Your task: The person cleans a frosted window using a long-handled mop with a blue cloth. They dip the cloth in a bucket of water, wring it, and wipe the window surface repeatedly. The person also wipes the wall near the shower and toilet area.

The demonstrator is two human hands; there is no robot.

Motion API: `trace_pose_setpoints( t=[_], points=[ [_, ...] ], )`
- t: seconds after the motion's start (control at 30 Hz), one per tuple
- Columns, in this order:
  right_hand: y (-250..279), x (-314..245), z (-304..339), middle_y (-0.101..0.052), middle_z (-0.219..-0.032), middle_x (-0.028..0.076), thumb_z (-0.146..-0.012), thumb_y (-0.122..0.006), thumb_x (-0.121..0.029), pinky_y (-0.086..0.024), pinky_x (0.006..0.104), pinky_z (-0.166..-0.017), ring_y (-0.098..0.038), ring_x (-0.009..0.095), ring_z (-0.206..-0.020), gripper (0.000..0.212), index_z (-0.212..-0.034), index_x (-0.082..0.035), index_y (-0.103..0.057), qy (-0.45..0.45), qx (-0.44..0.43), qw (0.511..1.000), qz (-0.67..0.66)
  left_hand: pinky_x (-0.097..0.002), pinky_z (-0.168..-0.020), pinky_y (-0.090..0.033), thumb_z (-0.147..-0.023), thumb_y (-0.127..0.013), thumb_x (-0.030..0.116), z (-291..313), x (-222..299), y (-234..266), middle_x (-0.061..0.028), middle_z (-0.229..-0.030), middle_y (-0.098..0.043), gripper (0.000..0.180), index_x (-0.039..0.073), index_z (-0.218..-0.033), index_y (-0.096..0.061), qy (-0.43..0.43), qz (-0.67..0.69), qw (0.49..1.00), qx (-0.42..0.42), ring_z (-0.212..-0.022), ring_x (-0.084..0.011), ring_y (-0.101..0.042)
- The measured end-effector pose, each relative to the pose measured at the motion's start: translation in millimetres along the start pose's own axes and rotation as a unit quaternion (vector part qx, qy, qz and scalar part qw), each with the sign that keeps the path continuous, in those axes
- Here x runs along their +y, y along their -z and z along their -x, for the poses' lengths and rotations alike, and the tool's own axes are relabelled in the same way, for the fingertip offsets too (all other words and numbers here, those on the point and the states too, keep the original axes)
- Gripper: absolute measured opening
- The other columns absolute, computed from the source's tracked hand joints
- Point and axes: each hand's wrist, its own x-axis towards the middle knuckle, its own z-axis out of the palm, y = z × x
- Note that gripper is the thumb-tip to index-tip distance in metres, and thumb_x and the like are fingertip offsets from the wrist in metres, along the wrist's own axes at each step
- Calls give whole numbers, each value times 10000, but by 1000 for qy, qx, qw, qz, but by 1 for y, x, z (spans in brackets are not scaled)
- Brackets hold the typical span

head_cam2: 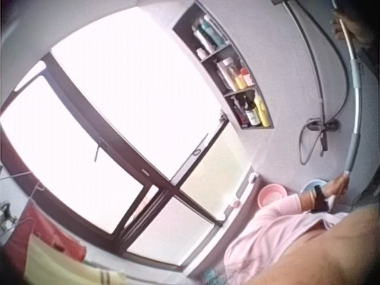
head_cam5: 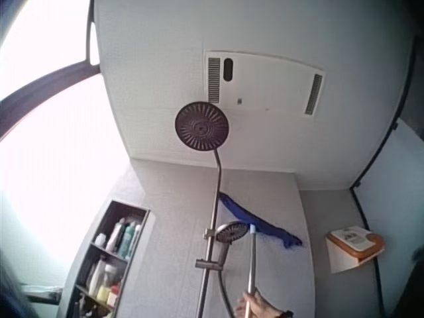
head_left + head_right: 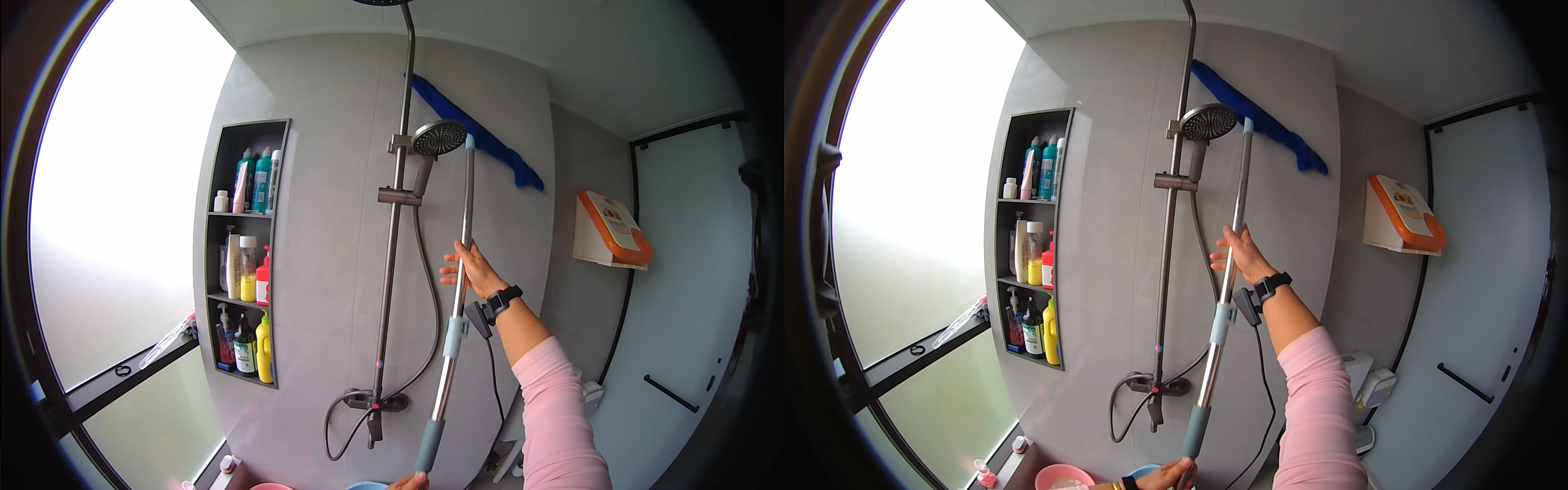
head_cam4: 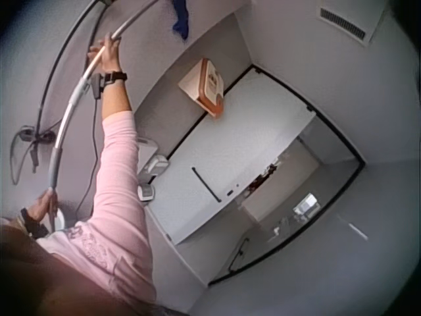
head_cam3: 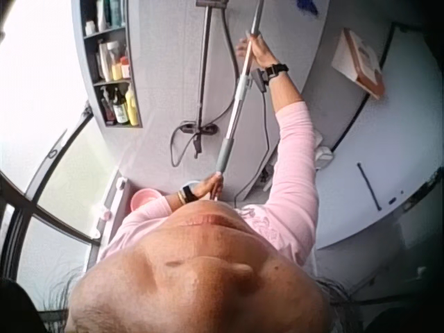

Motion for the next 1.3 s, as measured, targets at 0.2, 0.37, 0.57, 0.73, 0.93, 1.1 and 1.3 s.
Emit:
trace_pose_setpoints(
  t=[0.2,0.37,0.57,0.73,0.93,1.1,1.3],
  points=[
    [-15,-6,86,-389,-1273,178,-972,-520,-212,-596,344,-721,-634,221,-959,876,-1490,-228,187,132,-35,982,132,-278,-610,-461,-972,-346,605,-18,107,-41,-37,-749,-485,530,90,-913,-455,-50,-87,991,-84,-642,-142,-520],
    [-4,-37,88,-472,-1043,95,-981,-471,-126,-569,300,-559,-576,122,-661,862,-1478,-248,223,77,2,991,107,-282,-669,-464,-986,-412,526,-37,144,-80,-47,-811,-520,489,50,-1077,-474,-99,-93,982,-132,-715,-157,-542],
    [35,-85,18,-511,-809,105,-963,-425,-123,-529,334,-501,-534,162,-518,857,-1459,-215,268,72,8,976,204,-297,-879,-443,-964,-555,414,-48,105,-103,-54,-1002,-542,542,27,-1324,-435,-25,-125,985,-118,-1046,-140,-519],
    [86,-115,-8,-485,-780,77,-983,-446,-159,-528,320,-504,-524,143,-531,837,-1478,-235,225,65,27,961,268,-275,-767,-462,-1003,-468,407,-103,105,-147,-24,-893,-467,503,35,-1339,-416,-120,-39,981,-145,-850,-136,-502],
    [135,-105,-11,-514,-778,85,-973,-436,-165,-537,327,-518,-550,163,-523,820,-1486,-206,202,102,7,964,243,-228,-567,-364,-990,-496,422,-156,88,-191,6,-772,-433,359,74,-1079,-511,-112,-88,989,-31,-670,-86,-421],
    [111,31,54,-500,-772,53,-949,-463,-133,-529,302,-456,-532,138,-511,788,-1514,-281,67,167,-23,979,114,-226,-490,-285,-898,-684,271,-142,-14,-106,62,-677,-440,237,128,-774,-542,-32,-144,986,84,-547,-45,-368],
    [4,196,280,-501,-968,73,-937,-561,-72,-536,322,-634,-563,133,-687,842,-1508,-187,47,33,-128,991,0,-367,-612,-462,-849,-638,201,33,-204,-6,-50,-735,-632,138,76,-816,-687,77,-150,972,163,-692,-153,-577]
  ],
)
